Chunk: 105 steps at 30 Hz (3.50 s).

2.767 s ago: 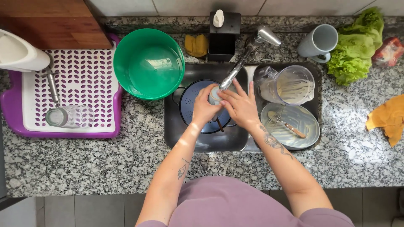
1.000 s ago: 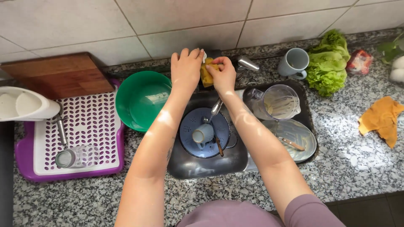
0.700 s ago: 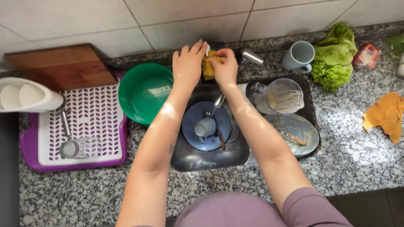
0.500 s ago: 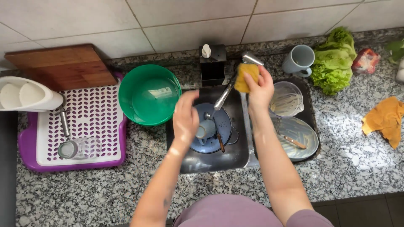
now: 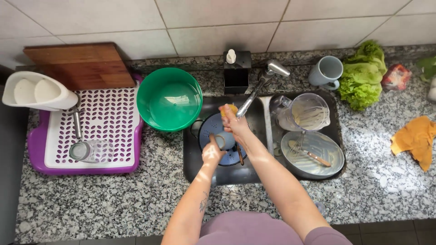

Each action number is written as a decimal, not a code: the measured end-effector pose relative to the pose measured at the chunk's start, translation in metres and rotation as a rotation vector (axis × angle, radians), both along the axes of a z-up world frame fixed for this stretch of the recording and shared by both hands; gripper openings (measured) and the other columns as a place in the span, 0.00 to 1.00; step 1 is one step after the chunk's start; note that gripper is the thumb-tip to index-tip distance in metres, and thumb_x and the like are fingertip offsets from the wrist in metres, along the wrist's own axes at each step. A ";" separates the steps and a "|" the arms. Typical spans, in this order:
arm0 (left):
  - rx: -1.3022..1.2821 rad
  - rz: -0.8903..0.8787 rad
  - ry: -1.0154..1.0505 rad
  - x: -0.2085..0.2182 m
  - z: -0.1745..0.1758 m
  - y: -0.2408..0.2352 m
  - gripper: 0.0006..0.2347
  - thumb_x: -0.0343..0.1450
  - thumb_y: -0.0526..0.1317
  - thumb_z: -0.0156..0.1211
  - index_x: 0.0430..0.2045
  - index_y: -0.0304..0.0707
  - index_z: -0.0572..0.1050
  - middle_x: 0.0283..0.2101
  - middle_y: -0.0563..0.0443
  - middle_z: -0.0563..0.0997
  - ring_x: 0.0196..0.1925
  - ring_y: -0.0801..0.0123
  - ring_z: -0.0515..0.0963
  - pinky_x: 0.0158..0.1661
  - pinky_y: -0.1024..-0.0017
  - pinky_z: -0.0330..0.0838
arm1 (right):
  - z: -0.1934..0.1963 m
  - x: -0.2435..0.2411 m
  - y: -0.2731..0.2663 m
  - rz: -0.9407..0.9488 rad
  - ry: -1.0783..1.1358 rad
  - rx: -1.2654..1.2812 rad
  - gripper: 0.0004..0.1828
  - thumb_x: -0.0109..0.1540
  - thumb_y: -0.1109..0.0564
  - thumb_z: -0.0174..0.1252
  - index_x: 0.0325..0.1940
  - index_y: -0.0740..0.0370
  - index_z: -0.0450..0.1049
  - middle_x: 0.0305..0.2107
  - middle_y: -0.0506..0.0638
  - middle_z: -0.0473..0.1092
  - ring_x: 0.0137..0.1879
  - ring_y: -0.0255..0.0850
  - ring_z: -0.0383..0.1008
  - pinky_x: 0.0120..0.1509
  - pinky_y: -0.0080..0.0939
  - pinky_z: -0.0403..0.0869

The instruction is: The person washes various kitchen items in a sink using a sponge and running water. They clean a glass, two mugs, a whisk, a spoon, and a bowl, placing each item into a drying rack after rinsing.

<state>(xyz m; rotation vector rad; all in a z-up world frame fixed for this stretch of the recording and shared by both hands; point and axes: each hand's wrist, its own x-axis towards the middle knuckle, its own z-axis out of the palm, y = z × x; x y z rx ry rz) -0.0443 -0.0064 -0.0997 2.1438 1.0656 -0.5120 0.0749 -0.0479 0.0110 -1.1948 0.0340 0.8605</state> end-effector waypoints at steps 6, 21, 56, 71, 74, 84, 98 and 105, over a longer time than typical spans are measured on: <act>-0.131 0.237 -0.057 0.001 -0.025 -0.001 0.36 0.56 0.45 0.71 0.51 0.40 0.51 0.42 0.41 0.78 0.48 0.53 0.77 0.51 0.60 0.71 | -0.008 0.007 -0.003 -0.106 -0.042 -0.199 0.24 0.60 0.34 0.50 0.26 0.56 0.65 0.11 0.50 0.62 0.15 0.36 0.65 0.15 0.28 0.65; -0.324 0.356 -0.528 0.023 0.082 0.012 0.21 0.54 0.46 0.71 0.29 0.52 0.61 0.22 0.60 0.72 0.29 0.71 0.74 0.36 0.74 0.68 | 0.015 -0.016 -0.048 0.222 -1.251 -0.528 0.13 0.60 0.54 0.55 0.46 0.62 0.73 0.33 0.59 0.72 0.44 0.54 0.72 0.54 0.48 0.67; -0.315 0.282 -0.886 0.024 0.122 0.012 0.22 0.56 0.36 0.72 0.07 0.45 0.55 0.14 0.56 0.58 0.19 0.73 0.59 0.24 0.81 0.55 | 0.007 0.017 -0.071 0.152 -1.213 -0.578 0.06 0.55 0.54 0.60 0.31 0.56 0.72 0.30 0.49 0.68 0.40 0.49 0.67 0.45 0.46 0.65; 0.035 0.007 -0.870 0.030 0.114 0.007 0.21 0.58 0.41 0.68 0.08 0.47 0.54 0.13 0.56 0.56 0.23 0.63 0.66 0.39 0.75 0.56 | 0.004 0.003 -0.085 0.003 -1.670 -0.454 0.07 0.59 0.63 0.51 0.33 0.53 0.74 0.31 0.46 0.70 0.38 0.46 0.69 0.46 0.41 0.69; 0.077 -0.113 -0.897 0.032 0.133 0.010 0.22 0.59 0.40 0.67 0.07 0.48 0.52 0.10 0.58 0.54 0.21 0.62 0.64 0.37 0.74 0.56 | 0.001 0.007 -0.080 -0.021 -1.655 -0.505 0.05 0.58 0.63 0.52 0.32 0.55 0.73 0.31 0.46 0.70 0.38 0.45 0.69 0.45 0.41 0.70; 0.087 0.055 -0.896 0.021 0.128 0.027 0.19 0.60 0.41 0.66 0.07 0.47 0.57 0.16 0.53 0.58 0.21 0.59 0.64 0.33 0.75 0.61 | -0.026 -0.016 -0.099 0.062 -1.490 -0.579 0.08 0.56 0.64 0.54 0.33 0.52 0.75 0.32 0.46 0.71 0.40 0.47 0.69 0.45 0.42 0.71; 0.107 -0.212 -0.996 0.025 0.126 0.007 0.22 0.58 0.36 0.66 0.08 0.49 0.51 0.10 0.59 0.53 0.21 0.64 0.62 0.39 0.72 0.53 | -0.020 0.006 -0.076 -0.054 -0.689 -0.236 0.20 0.57 0.48 0.64 0.47 0.61 0.74 0.34 0.52 0.67 0.42 0.37 0.67 0.49 0.37 0.70; 0.063 -0.352 -1.004 0.025 0.118 0.009 0.20 0.60 0.36 0.65 0.09 0.49 0.53 0.11 0.60 0.55 0.24 0.66 0.64 0.42 0.69 0.53 | 0.117 -0.025 -0.068 0.200 -0.284 -0.079 0.33 0.54 0.48 0.61 0.59 0.60 0.61 0.42 0.51 0.61 0.47 0.39 0.61 0.56 0.42 0.66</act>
